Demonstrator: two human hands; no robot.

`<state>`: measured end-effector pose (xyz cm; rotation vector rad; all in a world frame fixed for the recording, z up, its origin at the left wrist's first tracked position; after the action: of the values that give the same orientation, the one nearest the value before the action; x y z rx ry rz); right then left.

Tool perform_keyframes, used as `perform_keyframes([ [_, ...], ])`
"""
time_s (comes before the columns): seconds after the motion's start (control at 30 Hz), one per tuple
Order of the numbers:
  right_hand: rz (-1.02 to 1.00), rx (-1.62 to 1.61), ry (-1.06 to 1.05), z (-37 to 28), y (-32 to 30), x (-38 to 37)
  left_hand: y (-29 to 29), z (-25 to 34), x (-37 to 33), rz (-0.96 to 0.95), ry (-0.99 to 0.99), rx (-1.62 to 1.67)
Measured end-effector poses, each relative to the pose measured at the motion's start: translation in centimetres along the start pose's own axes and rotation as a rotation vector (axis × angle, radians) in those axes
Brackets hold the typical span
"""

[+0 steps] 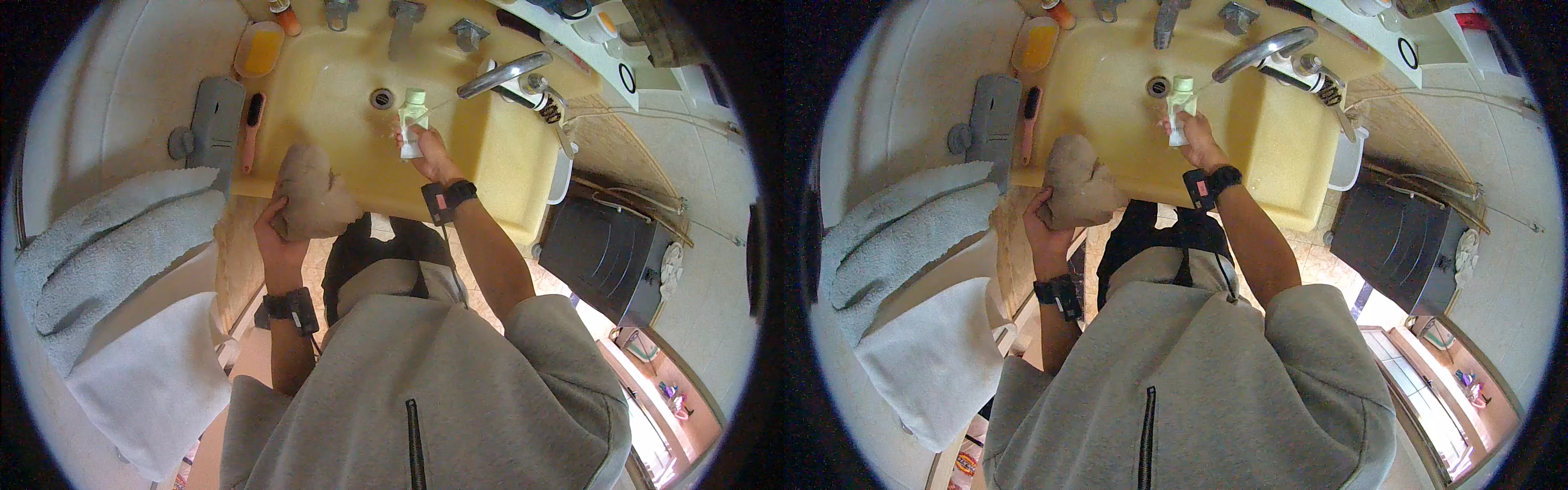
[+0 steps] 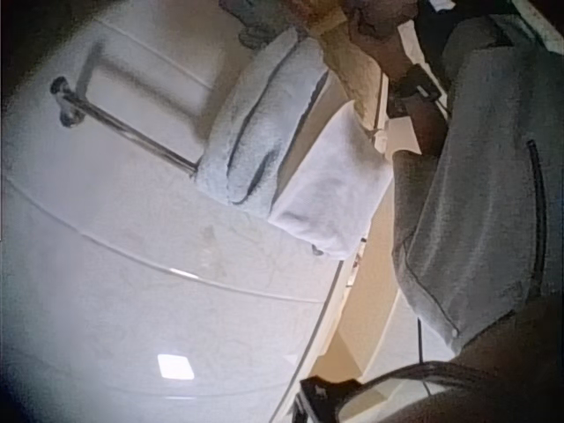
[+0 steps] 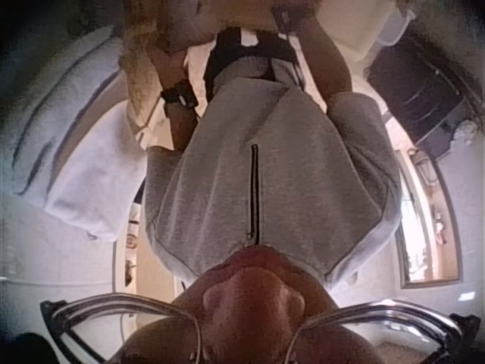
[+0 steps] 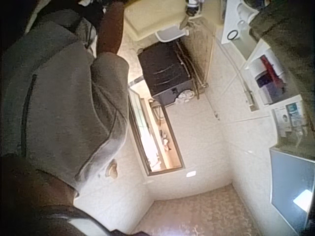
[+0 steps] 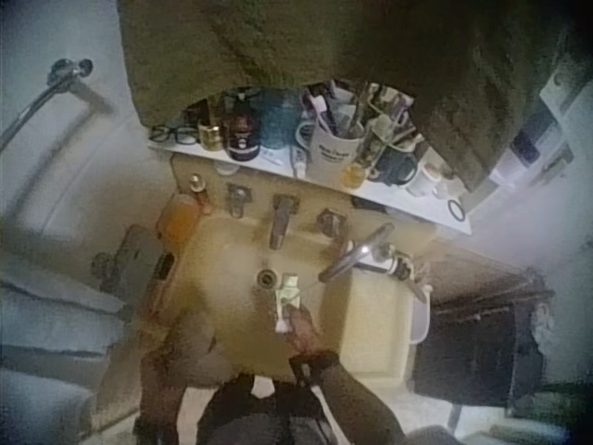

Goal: The person wipes various items on a bathroom counter with a cloth, including a gold lid, a tube of toothpaste, a pump bottle, a small glass jar, and a plastic bottle.

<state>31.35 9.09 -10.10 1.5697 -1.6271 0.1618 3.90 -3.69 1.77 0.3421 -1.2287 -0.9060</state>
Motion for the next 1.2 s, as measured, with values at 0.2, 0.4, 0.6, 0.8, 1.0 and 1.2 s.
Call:
perform_keyframes([
  [0.2,-0.201,-0.200,0.182,1.3,1.7,0.2,0.2,-0.4,-1.2,-0.043,-0.025,0.026],
  [0.4,-0.149,-0.172,0.123,-0.1,1.8,1.3,6.5,-1.0,-1.1,-0.364,0.264,-0.391],
  [0.6,0.024,-0.063,0.001,-1.5,-1.1,2.4,8.2,-9.3,-9.8,-0.279,-0.204,-0.241],
  [0.8,0.075,-0.070,-0.015,-2.9,-4.1,5.1,10.0,-12.5,-14.7,-0.314,-0.244,-0.262],
  [1.0,0.015,-0.048,-0.057,-3.7,-4.1,6.2,10.1,-13.7,-16.0,-0.251,-0.355,-0.221],
  [1.2,-0.066,-0.247,-0.057,-3.8,-3.1,6.2,10.9,-13.8,-15.2,-0.290,-0.300,-0.257],
])
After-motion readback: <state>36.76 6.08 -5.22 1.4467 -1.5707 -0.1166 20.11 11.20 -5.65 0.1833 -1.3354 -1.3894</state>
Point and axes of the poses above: each hand's wrist, its own x-axis away from the middle knuckle, its own y-axis out of the palm, z = x × y, the point moved 10 cm from there along -x, towards the middle knuckle, and after that the axes turned 3 degrees about -z, right-handed, at the moved point
